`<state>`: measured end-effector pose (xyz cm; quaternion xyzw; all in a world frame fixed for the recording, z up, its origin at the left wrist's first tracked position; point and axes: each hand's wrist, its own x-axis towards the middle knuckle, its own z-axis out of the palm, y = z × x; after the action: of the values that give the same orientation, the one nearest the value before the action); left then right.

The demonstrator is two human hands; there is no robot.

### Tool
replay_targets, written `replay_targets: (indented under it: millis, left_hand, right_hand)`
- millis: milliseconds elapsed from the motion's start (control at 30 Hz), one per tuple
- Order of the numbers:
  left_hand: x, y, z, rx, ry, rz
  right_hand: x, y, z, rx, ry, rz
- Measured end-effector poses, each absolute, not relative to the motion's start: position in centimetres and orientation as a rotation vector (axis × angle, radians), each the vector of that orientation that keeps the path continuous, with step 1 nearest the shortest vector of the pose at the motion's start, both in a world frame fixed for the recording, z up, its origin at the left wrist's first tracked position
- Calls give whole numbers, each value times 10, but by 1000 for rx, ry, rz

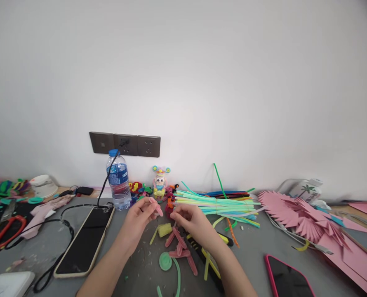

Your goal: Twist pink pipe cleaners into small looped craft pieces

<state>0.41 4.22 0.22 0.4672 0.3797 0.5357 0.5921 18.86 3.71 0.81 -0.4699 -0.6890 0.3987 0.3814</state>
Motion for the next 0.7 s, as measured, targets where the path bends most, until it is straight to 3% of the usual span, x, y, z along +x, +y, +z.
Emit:
replay_targets:
  millis: [167, 333, 533, 700]
  left_hand:
    - [1, 45, 2, 1185, 1069, 1204]
    - [2, 45, 2, 1224, 1106, 1202]
    - [3, 47, -3, 1103, 1031, 1202]
    - [3, 47, -2, 1109, 1029, 1192]
  right_hand:
    - [192, 28, 10, -1708, -2001, 557]
    - [179, 20, 12, -1877, -2133, 319]
    - [171, 21, 11, -2004, -2133, 334]
    - [181, 23, 14, -1913, -1931, 612]
